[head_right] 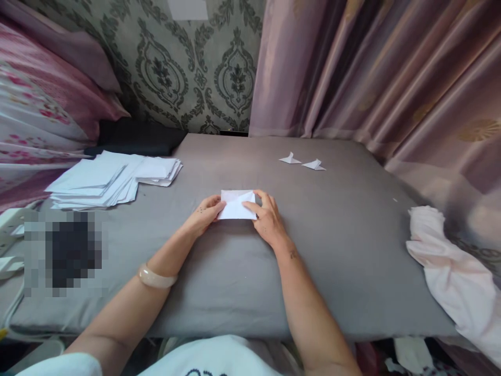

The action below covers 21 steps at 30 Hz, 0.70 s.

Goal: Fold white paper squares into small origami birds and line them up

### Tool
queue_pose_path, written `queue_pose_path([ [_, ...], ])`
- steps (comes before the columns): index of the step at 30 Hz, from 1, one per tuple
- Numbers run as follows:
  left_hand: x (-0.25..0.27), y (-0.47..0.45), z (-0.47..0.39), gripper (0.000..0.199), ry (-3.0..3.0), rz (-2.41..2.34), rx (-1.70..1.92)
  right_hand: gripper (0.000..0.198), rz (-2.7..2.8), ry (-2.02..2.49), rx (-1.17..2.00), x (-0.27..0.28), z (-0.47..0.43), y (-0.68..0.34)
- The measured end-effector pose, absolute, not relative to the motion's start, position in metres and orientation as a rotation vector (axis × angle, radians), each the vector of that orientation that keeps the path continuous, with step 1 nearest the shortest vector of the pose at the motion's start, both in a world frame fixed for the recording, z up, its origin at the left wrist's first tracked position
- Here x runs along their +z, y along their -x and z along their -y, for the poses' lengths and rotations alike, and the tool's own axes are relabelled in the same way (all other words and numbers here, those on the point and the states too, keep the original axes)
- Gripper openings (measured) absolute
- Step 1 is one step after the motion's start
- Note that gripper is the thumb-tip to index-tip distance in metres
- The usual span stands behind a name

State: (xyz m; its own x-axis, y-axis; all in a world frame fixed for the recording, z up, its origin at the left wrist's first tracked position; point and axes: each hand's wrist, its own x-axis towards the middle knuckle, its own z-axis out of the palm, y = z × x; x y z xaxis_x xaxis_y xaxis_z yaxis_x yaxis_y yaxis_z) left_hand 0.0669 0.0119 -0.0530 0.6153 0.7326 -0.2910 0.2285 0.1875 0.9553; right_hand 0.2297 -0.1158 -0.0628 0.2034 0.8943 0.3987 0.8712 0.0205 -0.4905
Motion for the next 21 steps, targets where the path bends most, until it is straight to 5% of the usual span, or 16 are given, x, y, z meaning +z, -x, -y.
queue_pose_path([
  [6, -0.048, -0.054, -0.008, 0.031, -2.035, -0.991, 0.634, 0.021, 1.670, 1.945, 0.112, -0.065, 0.119, -0.229],
  [11, -0.044, -0.044, -0.006, 0.045, -2.153, -0.798, 0.423, 0.018, 1.595, 1.980, 0.151, -0.065, 0.117, -0.227],
  [16, -0.057, -0.053, -0.008, 0.021, -2.225, -0.927, 0.533, 0.019, 1.432, 2.032, 0.190, -0.071, 0.111, -0.227],
  [21, -0.064, -0.063, -0.008, 0.030, -2.232, -1.019, 0.618, 0.026, 1.287, 2.072, 0.138, -0.075, 0.106, -0.228],
])
